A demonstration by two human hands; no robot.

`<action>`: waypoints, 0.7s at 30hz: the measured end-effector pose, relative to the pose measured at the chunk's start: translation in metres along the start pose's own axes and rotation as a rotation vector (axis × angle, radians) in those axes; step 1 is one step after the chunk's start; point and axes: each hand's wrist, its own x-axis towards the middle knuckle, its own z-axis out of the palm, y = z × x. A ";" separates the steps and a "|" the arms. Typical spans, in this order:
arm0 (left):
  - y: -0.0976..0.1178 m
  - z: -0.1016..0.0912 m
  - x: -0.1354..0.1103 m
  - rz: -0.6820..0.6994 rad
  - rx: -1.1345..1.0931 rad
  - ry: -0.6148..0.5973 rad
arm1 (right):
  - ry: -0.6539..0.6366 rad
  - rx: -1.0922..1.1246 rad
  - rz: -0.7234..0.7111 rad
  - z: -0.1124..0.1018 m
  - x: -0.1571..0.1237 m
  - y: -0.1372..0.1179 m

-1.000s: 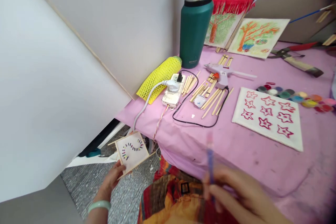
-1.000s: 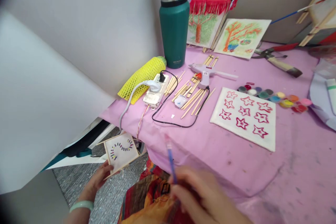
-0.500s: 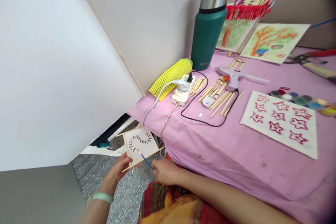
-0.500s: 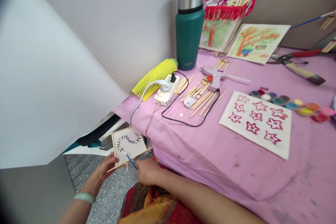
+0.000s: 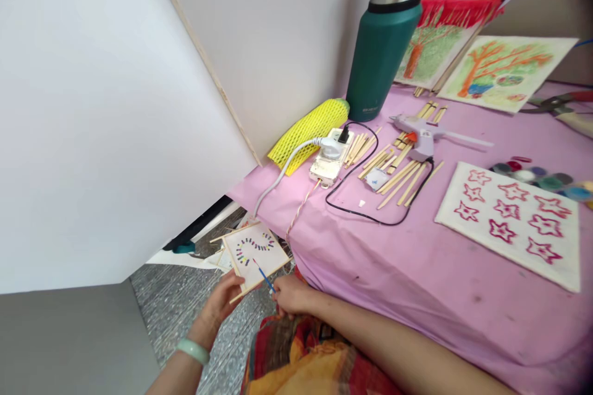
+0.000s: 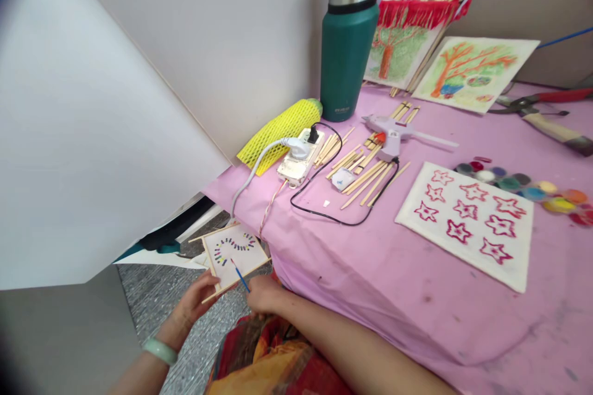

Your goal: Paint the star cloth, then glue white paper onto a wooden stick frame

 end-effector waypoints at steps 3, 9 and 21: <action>0.001 -0.004 -0.001 -0.020 -0.053 -0.024 | -0.042 0.038 -0.044 0.002 0.006 0.004; -0.019 -0.001 0.023 0.030 -0.112 0.067 | -0.063 0.048 -0.083 0.007 0.014 0.011; -0.042 0.013 0.040 0.059 -0.173 0.048 | 0.051 -0.099 -0.085 0.000 0.005 0.007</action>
